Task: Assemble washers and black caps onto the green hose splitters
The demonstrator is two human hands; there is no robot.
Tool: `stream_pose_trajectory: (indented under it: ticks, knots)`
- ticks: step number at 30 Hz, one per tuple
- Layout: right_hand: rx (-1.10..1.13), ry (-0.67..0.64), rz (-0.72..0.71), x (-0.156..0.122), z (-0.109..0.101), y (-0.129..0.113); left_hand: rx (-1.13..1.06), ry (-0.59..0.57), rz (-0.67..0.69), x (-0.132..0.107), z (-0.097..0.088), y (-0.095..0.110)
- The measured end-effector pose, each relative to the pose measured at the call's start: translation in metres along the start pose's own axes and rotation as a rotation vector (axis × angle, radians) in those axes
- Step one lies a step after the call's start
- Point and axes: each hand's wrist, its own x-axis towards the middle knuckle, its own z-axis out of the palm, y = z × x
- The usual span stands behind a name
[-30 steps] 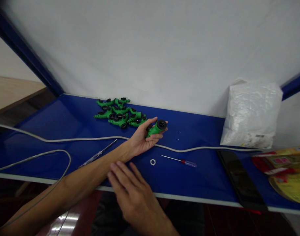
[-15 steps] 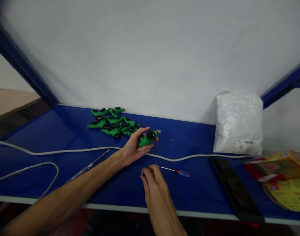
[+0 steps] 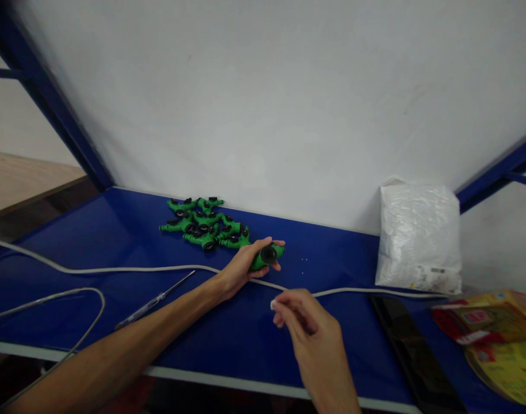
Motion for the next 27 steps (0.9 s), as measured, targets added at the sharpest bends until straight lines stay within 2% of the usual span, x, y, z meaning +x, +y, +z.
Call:
stream_pose_trajectory:
  ticks: [3,6,11,16,19,23,27]
  knots:
    - [0.127,0.049,0.038,0.02,-0.011,-0.023,0.074,0.013,-0.022,-0.002,0.0,-0.001]
    - [0.195,0.05,0.021,0.037,-0.008,-0.032,0.123,0.017,-0.014,-0.001,-0.001,-0.004]
    - [0.218,0.057,0.023,0.048,0.005,-0.023,0.187,0.03,0.009,-0.001,-0.001,-0.006]
    - [0.257,0.048,0.03,0.059,0.006,-0.012,0.189,0.038,0.045,0.002,0.0,-0.005]
    - [0.256,-0.024,0.012,0.074,0.006,-0.008,0.162,0.089,0.036,0.004,-0.002,-0.004]
    - [0.245,-0.218,0.0,0.099,0.006,-0.007,0.148,0.188,0.042,0.004,-0.007,0.001]
    - [0.282,-0.376,-0.021,0.117,0.005,-0.005,0.16,0.238,0.072,0.005,-0.013,0.006]
